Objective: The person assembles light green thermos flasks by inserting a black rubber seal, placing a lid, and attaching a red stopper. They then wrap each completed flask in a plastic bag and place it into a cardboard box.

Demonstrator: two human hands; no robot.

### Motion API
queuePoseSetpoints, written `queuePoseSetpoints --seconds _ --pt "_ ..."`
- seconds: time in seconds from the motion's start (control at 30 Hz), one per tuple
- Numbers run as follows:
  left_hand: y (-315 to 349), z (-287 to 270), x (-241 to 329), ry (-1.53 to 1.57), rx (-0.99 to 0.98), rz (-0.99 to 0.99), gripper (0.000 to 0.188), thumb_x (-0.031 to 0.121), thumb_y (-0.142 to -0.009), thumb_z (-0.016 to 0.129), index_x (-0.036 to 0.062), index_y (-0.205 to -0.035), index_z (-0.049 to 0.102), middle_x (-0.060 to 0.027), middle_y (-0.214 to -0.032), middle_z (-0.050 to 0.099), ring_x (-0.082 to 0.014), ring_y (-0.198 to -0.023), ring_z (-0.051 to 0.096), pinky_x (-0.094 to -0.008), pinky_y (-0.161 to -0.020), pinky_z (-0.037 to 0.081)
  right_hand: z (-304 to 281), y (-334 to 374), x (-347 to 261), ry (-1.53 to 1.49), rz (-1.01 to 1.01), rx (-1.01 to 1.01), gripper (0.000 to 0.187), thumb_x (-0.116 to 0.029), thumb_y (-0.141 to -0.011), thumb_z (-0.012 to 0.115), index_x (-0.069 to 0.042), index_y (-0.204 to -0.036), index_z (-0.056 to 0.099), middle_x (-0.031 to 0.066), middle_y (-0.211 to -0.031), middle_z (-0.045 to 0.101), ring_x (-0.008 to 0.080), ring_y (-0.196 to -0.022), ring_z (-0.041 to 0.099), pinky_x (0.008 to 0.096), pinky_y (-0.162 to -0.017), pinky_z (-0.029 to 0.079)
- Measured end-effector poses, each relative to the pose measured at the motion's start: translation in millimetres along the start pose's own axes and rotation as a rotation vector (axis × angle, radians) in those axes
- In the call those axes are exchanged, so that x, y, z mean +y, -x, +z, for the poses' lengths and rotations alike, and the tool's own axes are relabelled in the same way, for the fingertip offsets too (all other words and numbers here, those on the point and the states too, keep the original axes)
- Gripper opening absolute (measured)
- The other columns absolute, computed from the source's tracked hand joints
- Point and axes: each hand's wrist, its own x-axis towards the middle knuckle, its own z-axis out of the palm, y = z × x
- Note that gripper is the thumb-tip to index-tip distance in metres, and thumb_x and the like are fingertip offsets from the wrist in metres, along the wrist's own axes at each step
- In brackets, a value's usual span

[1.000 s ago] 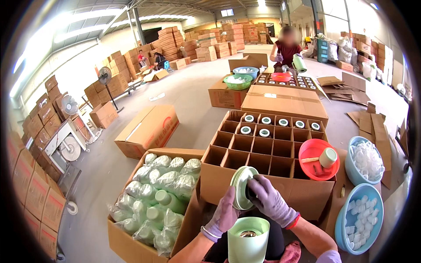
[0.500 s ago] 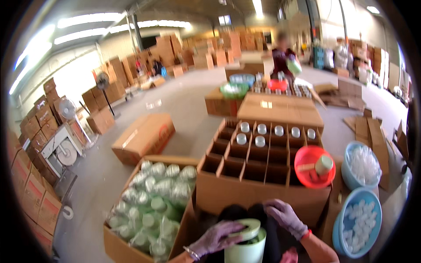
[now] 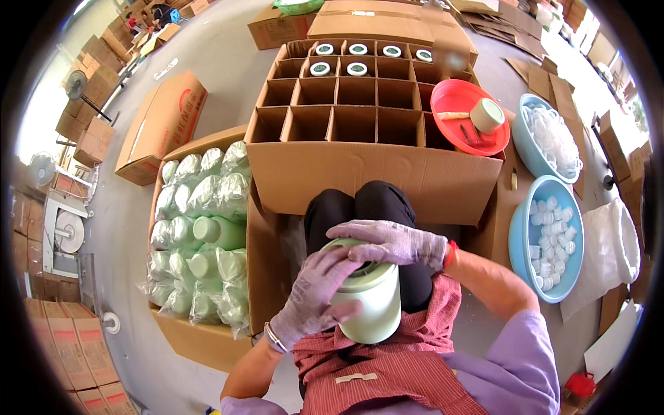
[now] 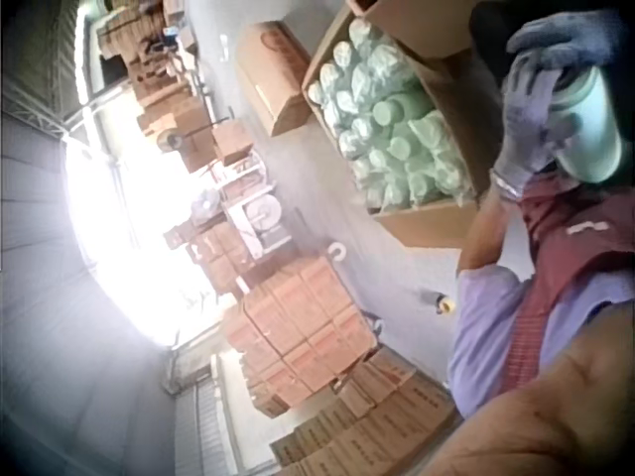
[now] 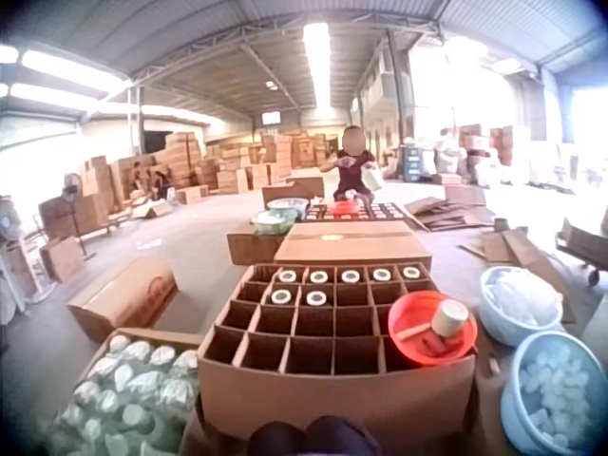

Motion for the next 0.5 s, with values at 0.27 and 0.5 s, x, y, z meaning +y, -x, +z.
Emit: queuePoseSetpoints --seconds 0.27,0.5 --pt "28.7 90.3 -26.9 0.677 0.396 -0.384 0.041 0.017 -0.104 0.046 -0.0034 -0.14 0.047 -0.0149 -0.142 0.05 -0.0228 -0.132 0.047 -0.0339 -0.111 0.036 -21.4 90.3 -99.5 0.761 0.422 -0.077 0.069 -0.06 -0.087 0.061 -0.006 -0.13 0.054 0.0169 -0.101 0.064 0.0351 -0.091 0.065 0.0444 -0.076 0.051" --pt "32.4 97.4 -5.4 1.374 -0.024 -0.966 0.037 0.029 -0.097 0.061 -0.0007 -0.12 0.059 -0.003 -0.099 0.068 -0.0102 -0.089 0.065 -0.0234 -0.08 0.052 -8.7 131.5 -111.2 0.756 0.885 -0.194 0.05 -0.052 -0.092 0.06 -0.003 -0.102 0.06 0.0184 -0.083 0.066 0.036 -0.077 0.066 0.0449 -0.066 0.051"
